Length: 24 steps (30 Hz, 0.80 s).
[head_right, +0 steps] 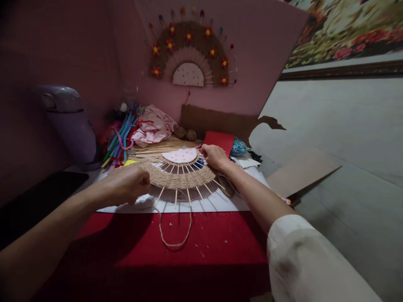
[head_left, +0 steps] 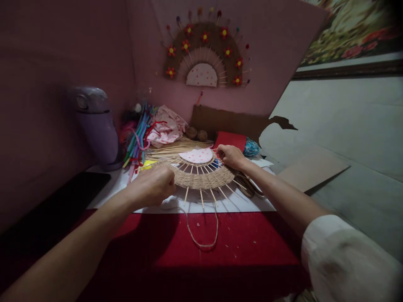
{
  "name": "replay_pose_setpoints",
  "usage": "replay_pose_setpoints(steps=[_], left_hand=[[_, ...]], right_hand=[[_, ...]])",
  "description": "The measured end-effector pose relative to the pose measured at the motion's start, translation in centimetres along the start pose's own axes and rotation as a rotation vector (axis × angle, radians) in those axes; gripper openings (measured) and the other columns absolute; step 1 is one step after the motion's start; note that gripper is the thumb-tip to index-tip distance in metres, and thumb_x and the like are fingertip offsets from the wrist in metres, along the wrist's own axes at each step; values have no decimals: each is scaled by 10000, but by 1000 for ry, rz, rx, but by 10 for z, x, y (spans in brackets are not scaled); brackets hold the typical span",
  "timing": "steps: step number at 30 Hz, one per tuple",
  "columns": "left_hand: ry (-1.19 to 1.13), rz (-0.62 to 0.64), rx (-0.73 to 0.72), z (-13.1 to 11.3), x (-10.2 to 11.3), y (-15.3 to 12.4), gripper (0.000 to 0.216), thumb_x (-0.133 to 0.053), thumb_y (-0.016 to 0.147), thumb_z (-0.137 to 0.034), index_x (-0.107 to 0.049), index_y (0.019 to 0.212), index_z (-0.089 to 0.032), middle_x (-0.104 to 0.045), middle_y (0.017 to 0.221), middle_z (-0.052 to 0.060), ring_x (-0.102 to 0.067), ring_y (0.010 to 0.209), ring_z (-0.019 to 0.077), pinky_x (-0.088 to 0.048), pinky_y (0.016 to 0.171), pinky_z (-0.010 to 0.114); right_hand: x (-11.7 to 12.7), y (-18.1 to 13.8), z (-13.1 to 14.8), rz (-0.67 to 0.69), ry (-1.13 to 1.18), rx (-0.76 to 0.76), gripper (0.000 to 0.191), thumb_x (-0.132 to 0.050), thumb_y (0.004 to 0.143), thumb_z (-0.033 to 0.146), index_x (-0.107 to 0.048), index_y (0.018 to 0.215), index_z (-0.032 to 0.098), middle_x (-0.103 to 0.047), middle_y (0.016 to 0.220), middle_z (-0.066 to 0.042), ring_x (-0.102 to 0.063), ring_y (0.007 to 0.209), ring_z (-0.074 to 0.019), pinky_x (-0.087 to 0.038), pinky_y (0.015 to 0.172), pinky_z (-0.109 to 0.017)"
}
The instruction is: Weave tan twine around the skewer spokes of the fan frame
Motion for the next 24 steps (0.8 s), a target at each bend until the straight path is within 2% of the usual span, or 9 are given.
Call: replay_pose_setpoints(steps=[4,6,8,11,14,17,19,21,24], left_hand=[[-11,15,-39,-4,-10,2,217,-518,708,-248,-601,515,-198,-570,464,25,-484,460,136,-303,487,263],[-116,56,-72,-5,-11,1,284,-491,760,-308,-589,519,-194,-574,461,22,-482,451,126,-306,484,254],[-253,28,-92,-4,-4,1,342,-453,806,-361,-581,541,-186,-574,454,13,-478,433,111,-307,474,242],[-331,-162,-25,8,17,1,363,-444,829,-407,-609,604,-176,-592,489,18,-495,458,110,-320,483,238],[-198,-364,147,26,36,-1,319,-497,804,-439,-656,682,-190,-646,622,43,-553,578,146,-340,524,258],[-52,-453,315,46,43,-1,230,-518,790,-399,-672,789,-228,-678,780,58,-591,718,199,-367,567,283],[13,-428,350,57,41,3,167,-520,774,-294,-667,824,-232,-680,859,67,-599,790,224,-384,590,293],[50,-350,344,65,34,9,173,-500,752,-211,-663,811,-218,-678,878,83,-603,823,241,-393,603,299],[13,-247,316,70,24,16,213,-453,748,-184,-658,800,-209,-681,854,93,-615,803,240,-392,598,297]], right_hand=[[-7,13,3,7,-3,-16,233,-530,723,124,-630,918,202,-681,859,-48,-585,796,-171,-320,604,-236],[-4,15,6,2,-11,-35,225,-525,731,133,-639,911,204,-683,882,-56,-590,808,-188,-320,597,-249],[5,12,13,-36,-7,-71,206,-503,765,162,-643,909,207,-679,928,-65,-591,829,-204,-322,596,-263],[27,-8,34,-128,99,-108,171,-491,816,242,-643,888,210,-680,923,-55,-592,817,-190,-347,621,-270],[43,-44,75,-78,225,34,172,-499,837,278,-636,773,196,-668,820,-39,-576,736,-155,-364,628,-261],[52,-87,107,-46,261,144,159,-500,851,290,-614,793,195,-643,820,-35,-563,734,-151,-371,626,-262],[53,-110,116,-75,232,151,153,-505,853,315,-597,818,198,-635,829,-38,-564,744,-162,-371,630,-273],[47,-123,120,-61,238,145,166,-533,837,351,-583,839,193,-629,790,-38,-569,731,-174,-377,629,-281],[33,-130,123,7,265,129,129,-543,829,309,-568,863,188,-631,784,-40,-581,715,-180,-383,617,-280]])
Point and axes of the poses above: each hand's wrist, its own y-axis towards the middle knuckle, its own x-axis out of the back of the hand, z = x × y, the point moved 6 cm from there along y, towards the middle knuckle
